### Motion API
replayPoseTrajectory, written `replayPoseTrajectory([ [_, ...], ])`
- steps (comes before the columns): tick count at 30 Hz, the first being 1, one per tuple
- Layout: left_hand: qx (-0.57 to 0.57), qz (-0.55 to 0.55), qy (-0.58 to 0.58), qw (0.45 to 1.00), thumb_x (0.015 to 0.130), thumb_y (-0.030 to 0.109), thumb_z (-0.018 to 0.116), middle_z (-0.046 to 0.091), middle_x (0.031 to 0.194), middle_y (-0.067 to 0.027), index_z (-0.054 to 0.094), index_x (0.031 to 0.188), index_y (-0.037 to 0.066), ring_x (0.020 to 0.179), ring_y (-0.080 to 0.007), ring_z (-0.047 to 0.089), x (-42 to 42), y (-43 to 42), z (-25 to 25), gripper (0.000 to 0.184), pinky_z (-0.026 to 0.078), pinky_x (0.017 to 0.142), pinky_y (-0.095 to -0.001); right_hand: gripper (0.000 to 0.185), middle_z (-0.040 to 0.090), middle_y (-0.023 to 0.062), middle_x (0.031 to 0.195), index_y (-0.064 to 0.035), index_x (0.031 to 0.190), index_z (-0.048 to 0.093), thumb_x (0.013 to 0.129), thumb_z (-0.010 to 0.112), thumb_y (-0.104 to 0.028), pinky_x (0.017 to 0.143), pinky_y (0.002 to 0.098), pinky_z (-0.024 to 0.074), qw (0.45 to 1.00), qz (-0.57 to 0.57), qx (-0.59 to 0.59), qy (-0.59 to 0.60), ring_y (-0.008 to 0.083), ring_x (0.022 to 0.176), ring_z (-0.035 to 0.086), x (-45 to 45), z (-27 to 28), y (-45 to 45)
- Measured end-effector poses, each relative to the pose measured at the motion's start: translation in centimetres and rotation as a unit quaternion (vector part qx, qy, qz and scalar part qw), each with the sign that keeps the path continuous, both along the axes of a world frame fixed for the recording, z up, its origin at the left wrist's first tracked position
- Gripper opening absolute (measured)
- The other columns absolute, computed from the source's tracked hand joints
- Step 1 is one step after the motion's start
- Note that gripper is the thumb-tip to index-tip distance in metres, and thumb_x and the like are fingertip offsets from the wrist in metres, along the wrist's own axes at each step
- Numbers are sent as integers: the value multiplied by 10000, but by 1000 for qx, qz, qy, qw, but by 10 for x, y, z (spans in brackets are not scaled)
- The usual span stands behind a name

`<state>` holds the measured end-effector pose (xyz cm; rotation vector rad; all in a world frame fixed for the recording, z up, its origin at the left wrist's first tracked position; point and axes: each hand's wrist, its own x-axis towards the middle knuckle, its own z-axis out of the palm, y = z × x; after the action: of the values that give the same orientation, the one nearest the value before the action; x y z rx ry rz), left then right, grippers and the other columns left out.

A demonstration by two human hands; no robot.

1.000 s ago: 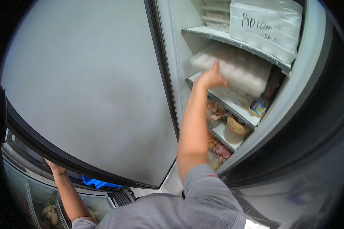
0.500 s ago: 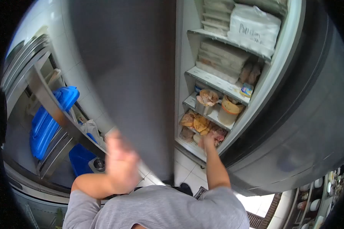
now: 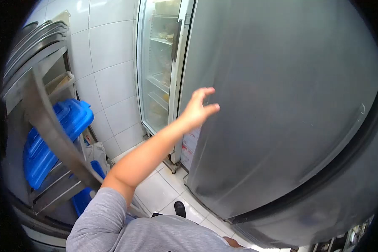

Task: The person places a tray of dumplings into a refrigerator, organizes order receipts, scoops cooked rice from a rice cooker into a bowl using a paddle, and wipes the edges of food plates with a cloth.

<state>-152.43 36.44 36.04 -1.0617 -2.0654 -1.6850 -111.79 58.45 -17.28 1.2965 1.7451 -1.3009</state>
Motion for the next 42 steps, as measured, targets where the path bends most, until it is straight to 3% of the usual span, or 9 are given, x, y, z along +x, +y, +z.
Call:
replayPoseTrajectory([
  [5, 35, 319, 10, 947, 753, 315, 746, 313, 1403, -237, 298, 1394, -16, 1323, -349, 316, -213, 4, 43, 849, 296, 1094, -403, 404, 627, 101, 786, 32, 1115, 609, 820, 622, -244, 607, 365, 491, 956, 184, 17, 227, 222, 695, 615, -240, 7, 0],
  [10, 31, 341, -30, 939, 717, 330, 786, 513, 1266, -245, 467, 1214, -42, 1118, -328, 555, -337, -37, 95, 699, 463, 918, -390, 390, 640, 64, 1002, -33, 1222, 546, 884, 637, -205, 723, 290, 502, 833, 325, -93, 438, 145, 864, 608, -469, 260, -104],
  [18, 61, 313, 55, 946, 853, 433, 632, 609, 761, -174, 560, 841, -21, 718, -263, 569, -323, -67, 87, 460, 456, 681, -368, 197, 627, 88, 917, 20, 1095, 540, 910, 532, -47, 710, 276, 492, 506, -130, -122, 844, 144, 782, 592, -654, 520, -166],
  [24, 266, 328, 69, 904, 940, 434, 533, 528, 720, 24, 552, 776, 43, 692, -94, 452, -297, -173, 82, 424, 403, 634, -247, 192, 628, 46, 889, -2, 1041, 599, 849, 596, -15, 725, 267, 497, 332, -45, 1, 942, 106, 783, 590, -744, 681, -203],
  [28, 299, 442, 129, 836, 961, 330, 527, 568, 1046, -62, 544, 1130, 0, 963, -122, 512, -278, -236, 80, 371, 383, 888, -257, 555, 468, 289, 1252, 129, 1239, 412, 784, 594, -133, 1028, 421, 353, 289, 11, 338, 895, 400, 1203, 442, -825, 769, -231],
  [31, 258, 573, 210, 749, 970, 236, 494, 528, 1260, -137, 435, 1313, -14, 1134, -168, 505, -286, -274, 85, 428, 353, 990, -285, 740, 298, 376, 1383, 212, 1335, 215, 792, 573, -141, 1095, 409, 285, 429, -19, 399, 810, 444, 1306, 319, -891, 819, -226],
  [35, 295, 355, 582, 669, 929, 213, 471, 463, 1308, -243, 344, 1381, 33, 1225, -388, 433, -315, -278, 91, 503, 332, 1042, -473, 680, 280, 393, 1387, 249, 1299, 254, 807, 530, -128, 1094, 438, 275, 430, -63, 594, 677, 460, 1295, 334, -953, 835, -240],
  [38, 288, 203, 480, 803, 858, 100, 403, 476, 1272, -262, 473, 1238, -18, 1208, -384, 458, -386, -242, 93, 404, 337, 1054, -499, 650, 376, 424, 1291, 303, 1223, 292, 780, 519, -115, 1010, 404, 393, 269, -46, 762, 587, 494, 1180, 442, -973, 819, -239],
  [42, 181, 173, 345, 904, 815, 130, 634, 499, 1280, -153, 547, 1205, 40, 1242, -266, 447, -489, -182, 137, 409, 311, 1058, -398, 525, 472, 405, 1200, 222, 1144, 475, 761, 553, -130, 862, 417, 487, 349, 158, 776, 501, 455, 1043, 553, -991, 841, -205],
])
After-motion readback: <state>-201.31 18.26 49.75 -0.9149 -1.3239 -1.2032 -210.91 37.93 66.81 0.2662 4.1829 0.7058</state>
